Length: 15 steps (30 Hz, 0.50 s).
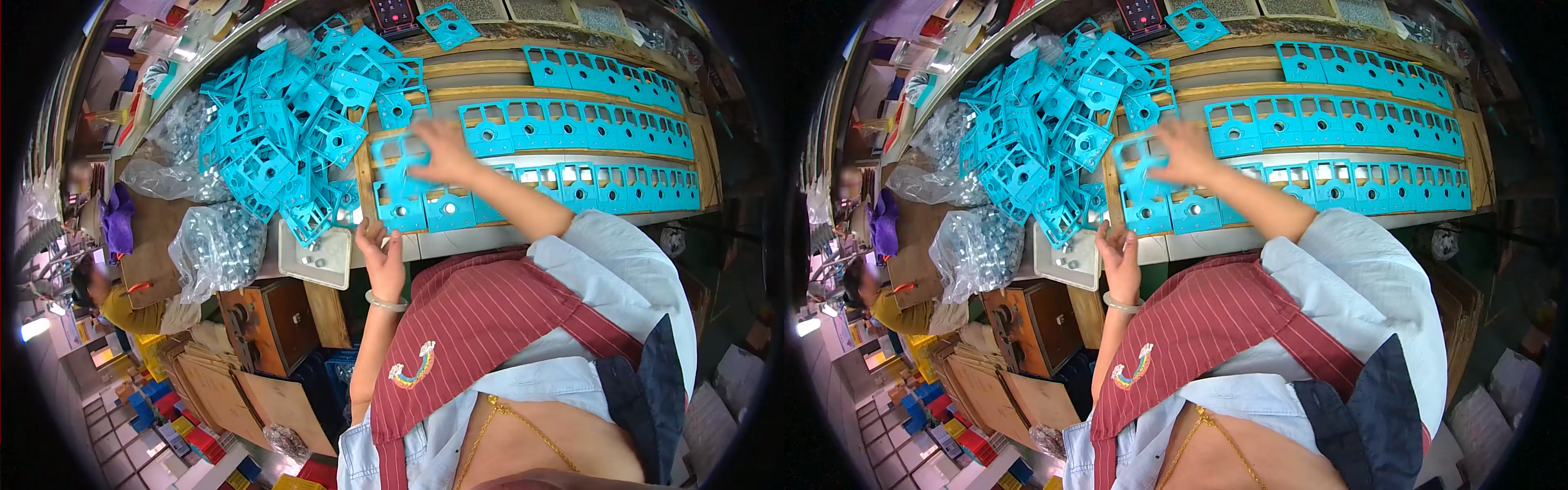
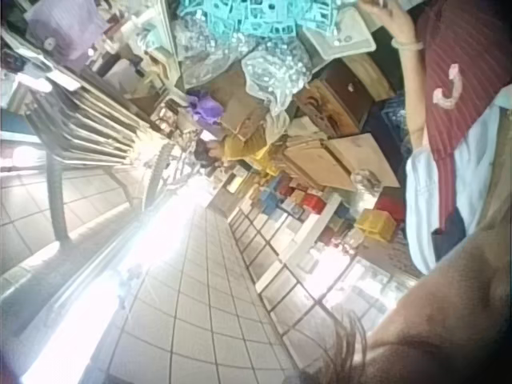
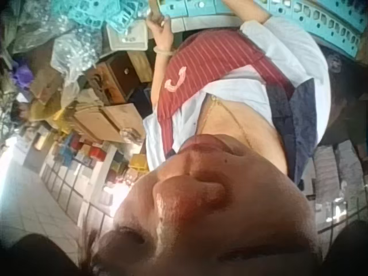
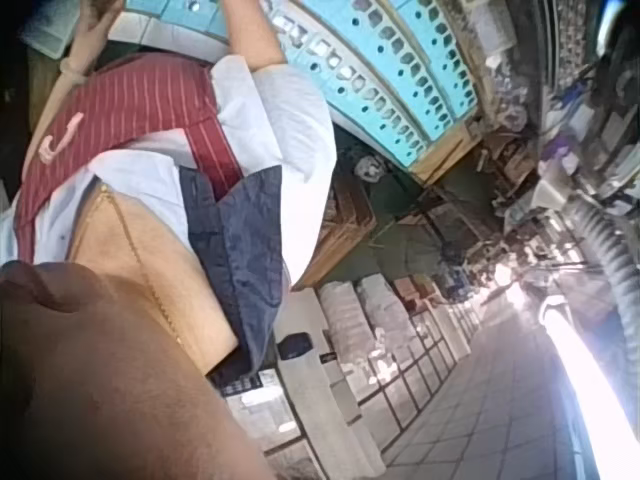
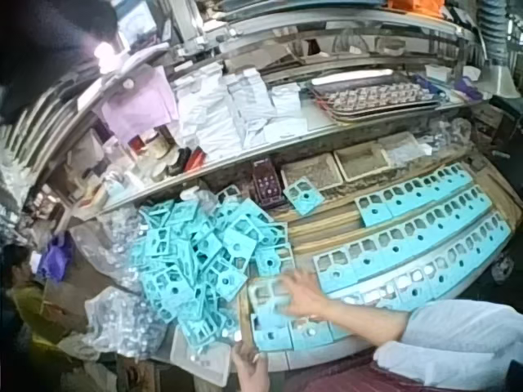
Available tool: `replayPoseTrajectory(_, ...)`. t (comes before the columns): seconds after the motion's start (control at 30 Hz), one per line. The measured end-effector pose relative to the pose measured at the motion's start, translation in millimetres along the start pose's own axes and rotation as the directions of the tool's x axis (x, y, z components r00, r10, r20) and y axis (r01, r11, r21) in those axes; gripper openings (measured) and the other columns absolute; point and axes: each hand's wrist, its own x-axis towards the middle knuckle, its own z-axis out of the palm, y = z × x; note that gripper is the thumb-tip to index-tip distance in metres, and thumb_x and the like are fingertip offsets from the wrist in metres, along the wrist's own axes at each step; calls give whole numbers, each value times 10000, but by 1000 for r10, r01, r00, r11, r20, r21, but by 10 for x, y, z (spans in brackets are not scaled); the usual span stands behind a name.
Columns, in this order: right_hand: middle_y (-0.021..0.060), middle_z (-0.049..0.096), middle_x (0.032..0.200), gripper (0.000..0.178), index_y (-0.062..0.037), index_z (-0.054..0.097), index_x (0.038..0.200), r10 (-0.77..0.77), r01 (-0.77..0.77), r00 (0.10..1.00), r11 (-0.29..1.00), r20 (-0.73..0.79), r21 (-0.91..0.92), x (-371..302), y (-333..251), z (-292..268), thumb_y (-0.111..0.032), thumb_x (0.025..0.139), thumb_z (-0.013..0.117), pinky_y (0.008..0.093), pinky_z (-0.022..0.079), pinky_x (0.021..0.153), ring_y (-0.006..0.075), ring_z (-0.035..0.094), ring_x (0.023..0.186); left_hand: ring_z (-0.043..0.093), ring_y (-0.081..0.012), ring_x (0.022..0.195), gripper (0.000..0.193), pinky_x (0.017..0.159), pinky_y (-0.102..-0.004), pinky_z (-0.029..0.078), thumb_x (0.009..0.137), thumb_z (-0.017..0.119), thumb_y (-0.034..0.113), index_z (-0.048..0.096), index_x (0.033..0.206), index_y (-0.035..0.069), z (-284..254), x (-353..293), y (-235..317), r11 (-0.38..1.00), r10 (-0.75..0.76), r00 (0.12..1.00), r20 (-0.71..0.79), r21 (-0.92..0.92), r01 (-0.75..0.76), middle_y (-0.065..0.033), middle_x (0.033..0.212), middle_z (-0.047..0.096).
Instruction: Assembling small metal pins or components into blue plastic frames at a workshop workbench.
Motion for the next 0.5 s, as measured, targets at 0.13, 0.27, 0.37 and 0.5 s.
replayPoseTrajectory(0.13,213,378,1345,768,-111,461,1290,315,-274,949,860,24,-430,172,677,52,-443,650,726,572,193,1038,378,296,1282,553,-180,1010,407,825,-296,454,908,538,95,363,1270,32,-369,-8,-225,974,-161,983,83,-149,172,-101,1117,556)
replayPoseTrajectory(0.27,169,477,1252,617,-87,510,1232,353,-352,935,927,-18,-130,567,545,-25,-354,708,697,535,278,1006,351,354,1253,579,-164,955,285,793,-278,458,928,516,130,448,1196,64,-675,-124,-321,930,-310,948,66,-183,317,-75,1090,594)
replayPoseTrajectory(0.37,154,559,1144,456,-82,560,1147,339,-337,941,928,-14,-156,1028,563,128,-274,745,654,476,420,900,337,499,1125,577,-148,927,251,793,-275,459,932,504,115,468,1176,74,-715,-130,-292,908,-356,932,74,-207,364,-72,1089,600)
replayPoseTrajectory(0.5,163,643,946,269,-111,639,1020,284,-248,945,946,162,-208,1315,975,146,-166,758,607,456,478,802,343,604,915,576,-140,927,243,791,-268,459,929,507,112,482,1164,57,-710,-73,-175,929,-287,952,108,-211,304,-66,1070,607)
